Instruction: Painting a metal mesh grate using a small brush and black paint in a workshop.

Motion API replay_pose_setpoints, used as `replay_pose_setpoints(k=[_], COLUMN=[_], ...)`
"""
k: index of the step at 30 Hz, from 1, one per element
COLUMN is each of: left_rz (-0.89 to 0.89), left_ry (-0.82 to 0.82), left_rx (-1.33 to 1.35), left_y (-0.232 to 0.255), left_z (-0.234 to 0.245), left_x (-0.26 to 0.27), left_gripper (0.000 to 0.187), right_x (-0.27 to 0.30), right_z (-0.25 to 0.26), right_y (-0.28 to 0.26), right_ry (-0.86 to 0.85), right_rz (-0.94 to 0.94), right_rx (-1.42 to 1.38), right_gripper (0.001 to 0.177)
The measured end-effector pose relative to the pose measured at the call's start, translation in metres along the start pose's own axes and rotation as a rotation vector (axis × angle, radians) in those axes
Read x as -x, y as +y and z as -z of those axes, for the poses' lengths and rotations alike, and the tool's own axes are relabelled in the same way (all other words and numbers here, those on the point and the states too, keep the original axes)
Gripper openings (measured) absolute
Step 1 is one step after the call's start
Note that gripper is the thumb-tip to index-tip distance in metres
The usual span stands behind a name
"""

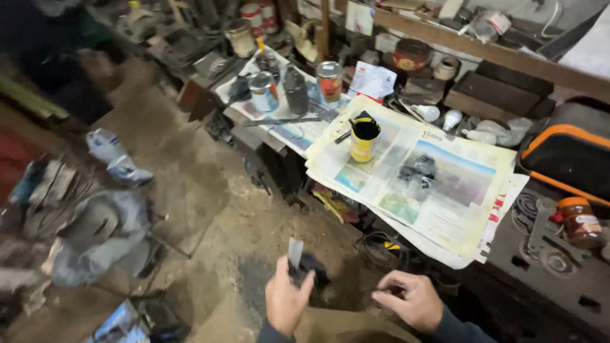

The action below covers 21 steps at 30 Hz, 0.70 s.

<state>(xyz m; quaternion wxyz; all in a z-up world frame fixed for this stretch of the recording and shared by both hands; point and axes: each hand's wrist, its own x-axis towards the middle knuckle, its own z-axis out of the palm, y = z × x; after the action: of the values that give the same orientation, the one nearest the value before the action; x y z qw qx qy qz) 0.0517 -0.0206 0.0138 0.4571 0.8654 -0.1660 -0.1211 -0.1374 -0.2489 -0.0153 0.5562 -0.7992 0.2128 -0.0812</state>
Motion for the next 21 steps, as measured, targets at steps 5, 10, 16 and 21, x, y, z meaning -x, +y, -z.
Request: replay_pose_setpoints(k=[5,10,16,21], left_rz=[-0.405,-0.609,-0.854,-0.712], left_ry=[0.026,-0.083,-0.247,-0.506], left_rx=[-0.139,-0.215,-0.453,-0.62], left_y=[0.022,0.042,0.024,0.005], left_z=[-0.006,-0.029,-0.097,-0.15], left_x=[-0.17,-0.327,-0.479,-0.534], left_gripper=[0.052,0.051,0.056,0.07], right_x=[-0.055,-0.131,-0.184,-0.208], right_z=[-0.007,-0.03,-0.047,-0.041], right_y=[0.026,-0.018,-0.023,-0.018], right_ry=[0.195,0.405,0.643,0.645], right_rz=[-0.155,-0.377,-0.373,-0.558], right_rx=[0.1,0.072,0.181,0.201], right_gripper=[0.032,0.047,0.043,0.046])
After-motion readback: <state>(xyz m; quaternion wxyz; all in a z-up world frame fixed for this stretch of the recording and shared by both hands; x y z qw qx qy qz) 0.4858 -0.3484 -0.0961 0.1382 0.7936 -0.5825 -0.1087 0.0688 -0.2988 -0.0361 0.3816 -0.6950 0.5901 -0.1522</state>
